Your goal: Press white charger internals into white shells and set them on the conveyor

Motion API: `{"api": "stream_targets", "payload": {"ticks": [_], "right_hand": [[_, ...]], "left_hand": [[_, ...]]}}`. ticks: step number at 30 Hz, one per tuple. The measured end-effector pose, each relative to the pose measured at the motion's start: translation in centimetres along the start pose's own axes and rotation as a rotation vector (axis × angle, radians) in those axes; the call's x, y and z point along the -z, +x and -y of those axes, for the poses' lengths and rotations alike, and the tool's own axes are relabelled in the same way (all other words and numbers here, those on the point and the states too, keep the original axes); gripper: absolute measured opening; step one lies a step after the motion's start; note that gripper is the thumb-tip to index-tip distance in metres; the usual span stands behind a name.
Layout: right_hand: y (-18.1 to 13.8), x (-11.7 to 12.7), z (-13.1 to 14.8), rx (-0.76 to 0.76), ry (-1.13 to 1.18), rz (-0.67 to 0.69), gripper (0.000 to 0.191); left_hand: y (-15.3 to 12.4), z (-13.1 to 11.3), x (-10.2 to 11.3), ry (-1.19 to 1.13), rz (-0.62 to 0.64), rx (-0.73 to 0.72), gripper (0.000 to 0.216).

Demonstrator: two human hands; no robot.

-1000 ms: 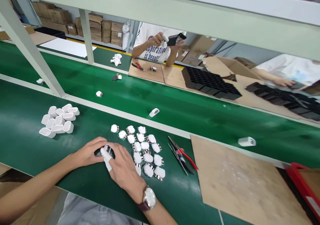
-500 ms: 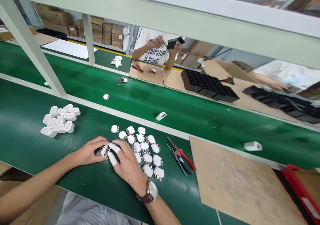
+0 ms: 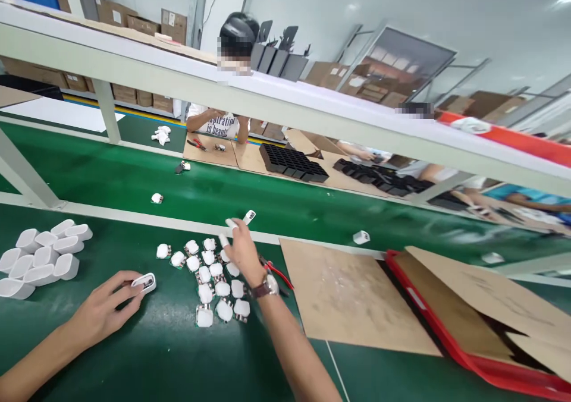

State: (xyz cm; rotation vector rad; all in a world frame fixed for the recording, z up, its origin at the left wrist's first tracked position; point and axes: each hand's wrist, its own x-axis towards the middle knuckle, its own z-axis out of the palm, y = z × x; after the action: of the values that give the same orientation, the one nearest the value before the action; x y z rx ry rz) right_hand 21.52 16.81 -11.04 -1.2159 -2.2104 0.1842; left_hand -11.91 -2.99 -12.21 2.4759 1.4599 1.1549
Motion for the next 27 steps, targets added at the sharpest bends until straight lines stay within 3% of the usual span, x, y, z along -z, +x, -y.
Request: {"api": "stream_targets", "payload": {"ticks": [4,6,9,11,13,16,18,22,27], "right_hand": [[2.3,1.5,-4.8,-0.088,-0.034,-0.059,0.049],[2.8,1.3,-5.1,-0.077,-0.027,-0.037,0.05],[4.0,-0.9,-3.2,-0.01,0.001,0.038,0.049],[5.5,-3.4,-1.1,0.049,0.025,0.107,0.049],[7.7,-6.2,1.0,0.102,0.047,0.176,0.052],[11.2,-10.0,3.7,0.146,0.064,0.258,0.057],[13.2,-11.9,5.0,0.152,0.063,0.29,0.056],[15.2,-13.7,6.3,0.13,0.035,0.311,0.042],[14.4,-12.4,6.1,0.109,0.01,0.3,0.03]], "left_hand": [[-0.4,0.4,-0.3,0.113,0.082,0.013,0.018],[-0.9,0.6,-0.9,0.118,0.093,0.032,0.019],[-1.1,0.6,-1.4,0.029,0.074,0.1,0.018],[-0.7,0.4,-1.2,-0.162,0.051,0.234,0.014],[0.3,0.1,-0.5,-0.505,0.001,0.49,0.014],[2.1,-0.4,1.0,-1.138,-0.183,0.937,0.018],[3.0,-0.6,1.9,-1.433,-0.333,1.117,0.016],[3.3,-0.7,2.7,-1.664,-0.473,1.232,0.013],[2.7,-0.7,3.0,-1.705,-0.49,1.219,0.013]]}}
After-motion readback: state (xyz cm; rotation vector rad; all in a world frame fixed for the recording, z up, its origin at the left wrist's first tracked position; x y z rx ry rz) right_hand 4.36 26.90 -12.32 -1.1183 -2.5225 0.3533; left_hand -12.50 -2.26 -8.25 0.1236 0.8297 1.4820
